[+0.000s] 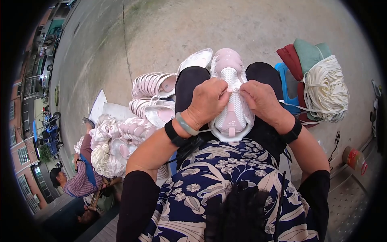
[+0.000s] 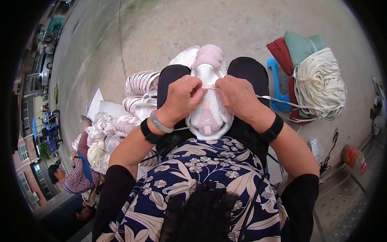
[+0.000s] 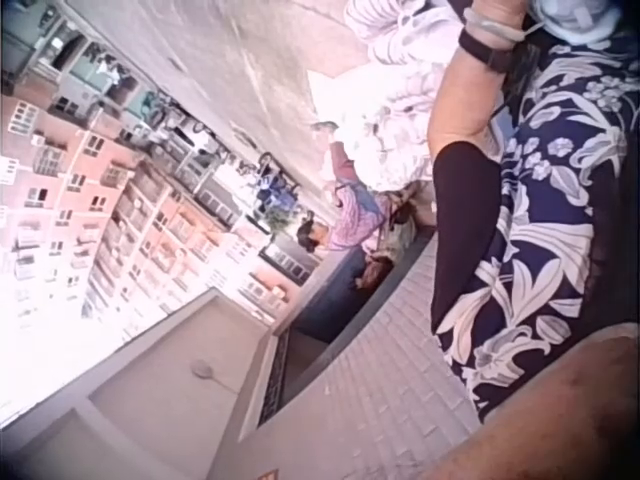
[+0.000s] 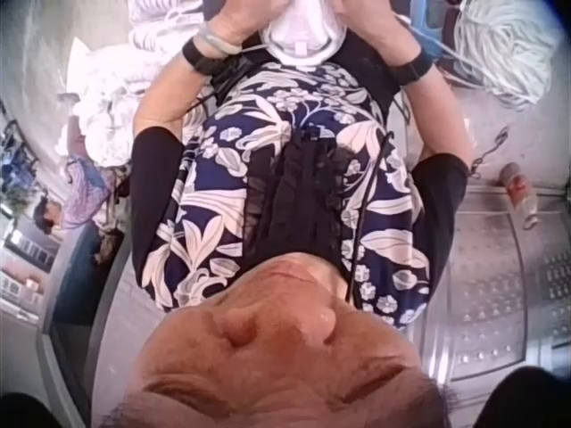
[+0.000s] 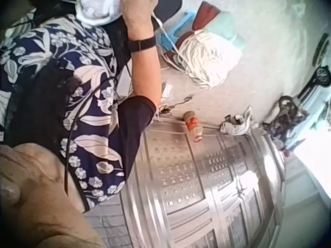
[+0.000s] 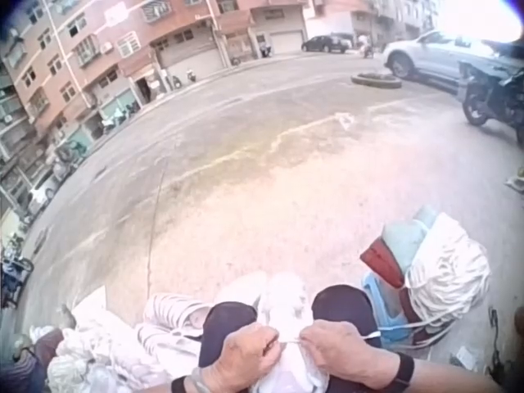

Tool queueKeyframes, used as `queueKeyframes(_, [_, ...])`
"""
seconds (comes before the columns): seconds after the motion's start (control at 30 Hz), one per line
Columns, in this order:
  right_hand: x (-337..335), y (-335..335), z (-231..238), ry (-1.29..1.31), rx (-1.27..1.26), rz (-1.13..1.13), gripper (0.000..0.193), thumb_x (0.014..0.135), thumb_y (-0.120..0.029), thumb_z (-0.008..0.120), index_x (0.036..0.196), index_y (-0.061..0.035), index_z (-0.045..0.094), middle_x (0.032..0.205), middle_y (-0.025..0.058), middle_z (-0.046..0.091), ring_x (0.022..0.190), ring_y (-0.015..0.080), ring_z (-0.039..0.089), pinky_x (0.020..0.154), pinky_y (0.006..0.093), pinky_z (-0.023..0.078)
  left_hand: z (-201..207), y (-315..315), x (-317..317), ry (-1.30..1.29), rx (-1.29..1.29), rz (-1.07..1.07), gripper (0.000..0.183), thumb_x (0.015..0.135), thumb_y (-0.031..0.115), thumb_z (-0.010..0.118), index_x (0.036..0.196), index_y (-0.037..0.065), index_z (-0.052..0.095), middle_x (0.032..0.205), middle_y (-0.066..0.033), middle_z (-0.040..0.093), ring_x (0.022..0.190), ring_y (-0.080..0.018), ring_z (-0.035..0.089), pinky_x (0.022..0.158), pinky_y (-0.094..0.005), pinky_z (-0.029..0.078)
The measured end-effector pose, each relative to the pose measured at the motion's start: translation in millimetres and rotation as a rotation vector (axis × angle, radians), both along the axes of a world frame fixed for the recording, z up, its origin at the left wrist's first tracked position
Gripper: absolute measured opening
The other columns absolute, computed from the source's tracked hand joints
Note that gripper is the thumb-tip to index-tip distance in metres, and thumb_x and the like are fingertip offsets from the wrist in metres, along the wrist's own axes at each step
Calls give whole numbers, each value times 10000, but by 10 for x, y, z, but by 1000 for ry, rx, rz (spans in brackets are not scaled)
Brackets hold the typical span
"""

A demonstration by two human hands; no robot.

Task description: The person is lacing several pairs of white and pink sneakers while sitting on the ground outside.

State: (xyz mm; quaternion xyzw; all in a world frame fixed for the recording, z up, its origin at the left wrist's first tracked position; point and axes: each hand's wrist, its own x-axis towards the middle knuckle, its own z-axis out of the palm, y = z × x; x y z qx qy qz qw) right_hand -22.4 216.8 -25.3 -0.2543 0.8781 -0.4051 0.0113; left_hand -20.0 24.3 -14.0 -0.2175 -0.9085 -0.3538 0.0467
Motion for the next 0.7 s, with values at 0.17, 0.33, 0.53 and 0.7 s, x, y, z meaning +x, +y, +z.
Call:
queueKeyframes(0.17, [-19, -14, -18, 3, 11, 21, 65, 808, -100, 546, 813, -40, 568, 740, 146, 568, 701, 339, 581, 607, 423, 452, -66, -16, 10, 87, 37, -14, 117, 715, 57, 678, 773, 30, 579, 673, -92, 541, 554, -218, 536, 511, -306, 434])
queueKeyframes(0.33, [-39, -24, -33, 45, 40, 16, 52, 793, -85, 541, 799, -39, 563, 723, 143, 561, 687, 341, 578, 599, 423, 452, -93, -15, 16, 23, 74, 12, 118, 723, 49, 675, 779, 24, 574, 672, -78, 536, 542, -183, 529, 496, -282, 430])
queueKeyframes(0.53, [-50, -56, -6, 59, 17, 24, 36, 784, -75, 540, 784, -42, 556, 713, 133, 556, 674, 325, 579, 588, 405, 456, -105, -25, 30, -20, 108, 35, 119, 739, 55, 670, 791, 18, 569, 670, -72, 532, 538, -162, 526, 494, -268, 431])
queueKeyframes(0.7, [-37, -102, -50, 123, -4, 22, 14, 771, -61, 542, 766, -49, 548, 701, 122, 541, 655, 309, 575, 572, 382, 458, -116, -30, 34, -22, 114, 33, 118, 744, 52, 667, 799, 16, 569, 678, -73, 537, 541, -156, 527, 498, -262, 435])
